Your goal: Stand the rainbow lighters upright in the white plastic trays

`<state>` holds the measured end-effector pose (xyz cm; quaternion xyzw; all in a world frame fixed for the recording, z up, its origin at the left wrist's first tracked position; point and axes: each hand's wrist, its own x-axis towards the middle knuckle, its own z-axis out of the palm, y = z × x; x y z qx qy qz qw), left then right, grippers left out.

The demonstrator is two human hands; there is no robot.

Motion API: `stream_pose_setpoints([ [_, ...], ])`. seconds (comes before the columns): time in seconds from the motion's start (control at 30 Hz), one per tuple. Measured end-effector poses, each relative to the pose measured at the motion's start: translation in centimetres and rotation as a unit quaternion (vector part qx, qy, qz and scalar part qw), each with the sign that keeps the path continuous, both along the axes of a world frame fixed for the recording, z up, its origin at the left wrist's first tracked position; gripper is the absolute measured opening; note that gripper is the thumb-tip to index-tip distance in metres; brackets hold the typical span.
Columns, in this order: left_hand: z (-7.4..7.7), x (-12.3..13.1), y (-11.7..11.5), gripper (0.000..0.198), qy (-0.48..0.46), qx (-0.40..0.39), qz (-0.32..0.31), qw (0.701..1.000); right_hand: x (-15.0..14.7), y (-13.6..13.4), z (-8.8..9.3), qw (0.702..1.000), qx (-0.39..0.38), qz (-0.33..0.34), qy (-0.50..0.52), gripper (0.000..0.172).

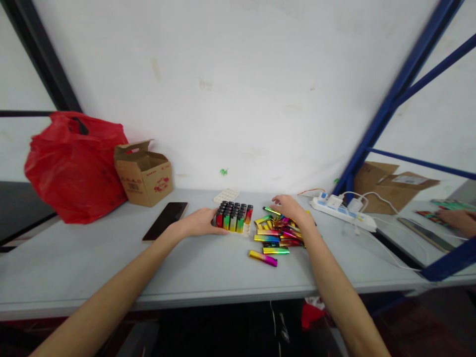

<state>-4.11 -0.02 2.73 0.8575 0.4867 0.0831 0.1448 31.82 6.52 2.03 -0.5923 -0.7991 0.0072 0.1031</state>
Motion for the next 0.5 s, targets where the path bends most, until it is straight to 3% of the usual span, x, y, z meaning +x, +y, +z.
stream_pose_setpoints([
  [0.1,0.1,0.0,-0.1,0.070,0.003,-0.004,0.000,1.000,-1.2,0.5,-1.0,0.999,-0.018,0.033,-0.007,0.033],
  [0.2,0.2,0.1,-0.1,0.072,0.003,-0.006,0.009,1.000,-2.2,0.7,-1.6,0.999,0.020,0.043,0.014,0.021],
  [0.33,0.3,0.2,-0.2,0.075,-0.001,-0.003,0.008,1.000,-3.0,0.5,-1.4,0.978,0.114,0.080,0.152,0.022],
  [0.5,0.2,0.2,-0.2,0.075,-0.007,-0.004,0.000,1.000,-5.0,-0.9,-0.4,0.928,0.144,0.080,0.334,0.029],
])
